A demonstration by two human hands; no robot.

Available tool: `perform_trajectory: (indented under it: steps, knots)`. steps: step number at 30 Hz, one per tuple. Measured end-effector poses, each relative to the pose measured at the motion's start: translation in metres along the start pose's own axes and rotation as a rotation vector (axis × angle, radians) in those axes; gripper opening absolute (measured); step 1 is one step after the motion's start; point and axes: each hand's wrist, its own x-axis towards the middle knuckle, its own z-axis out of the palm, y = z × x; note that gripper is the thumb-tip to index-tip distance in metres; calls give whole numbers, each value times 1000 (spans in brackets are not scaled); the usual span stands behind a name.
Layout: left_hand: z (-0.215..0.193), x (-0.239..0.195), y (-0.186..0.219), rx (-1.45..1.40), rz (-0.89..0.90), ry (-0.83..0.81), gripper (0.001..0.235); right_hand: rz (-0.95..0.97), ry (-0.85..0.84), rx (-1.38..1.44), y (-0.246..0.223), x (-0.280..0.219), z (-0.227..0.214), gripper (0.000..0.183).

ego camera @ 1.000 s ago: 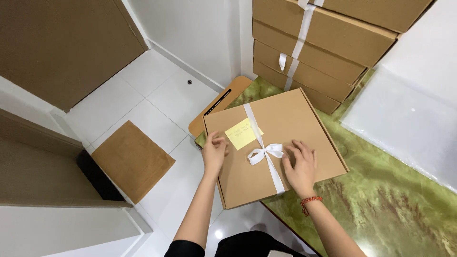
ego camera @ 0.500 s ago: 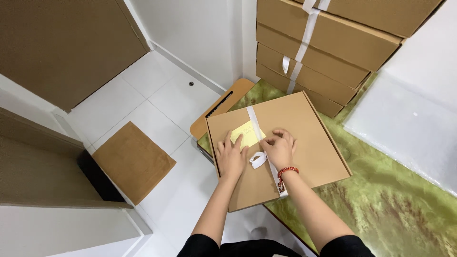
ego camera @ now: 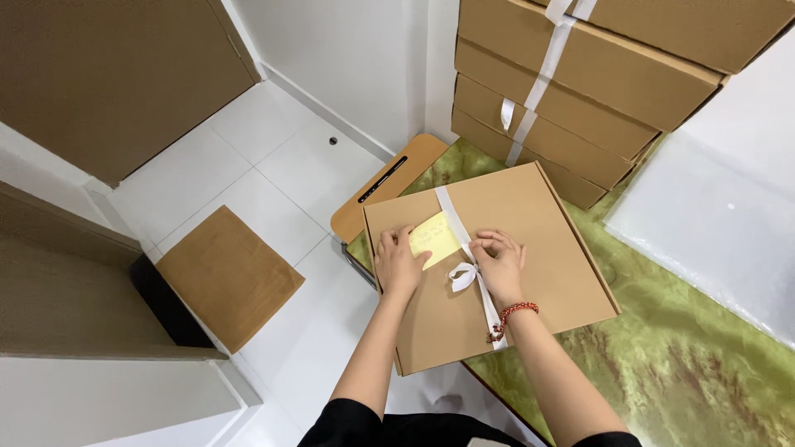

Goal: The person unties a ribbon on a cardboard box, removes a plastic-wrapped garment, and places it on a hanger on a clothing rack. The person then closes the box and stacks it with other boxes.

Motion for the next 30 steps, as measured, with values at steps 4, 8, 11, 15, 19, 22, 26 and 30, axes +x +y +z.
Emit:
perform_trajectory:
  steps: [4,8,11,15,19,22,26,30]
  knots:
    - [0,-5,1,-33,8,21,68,-2,8,67,-1,0,-2,9]
    - [-2,-8,3,-63,-2,23,65,-6,13,95,-5,-1,-4,8]
    - [-5,-12,3,-89,7,38,66,8,10,158,-8,-4,-6,10]
    - [-12,-15,3,-110,7,33,68,-35,-10,181,14,5,-5,10]
    - [-8,-8,-6,-142,2,6,70,40,-40,262,2,-2,-19,15]
    - [-5,-5,-13,-154,-4,15,70,93,-70,357,-18,-16,-35,18]
    - [5,-6,-19,-196,2,71,57,113,-89,476,-33,-36,-47,22]
    - [-25,-33,13,-438,-43,81,30,163,-68,515,-26,-44,-54,22]
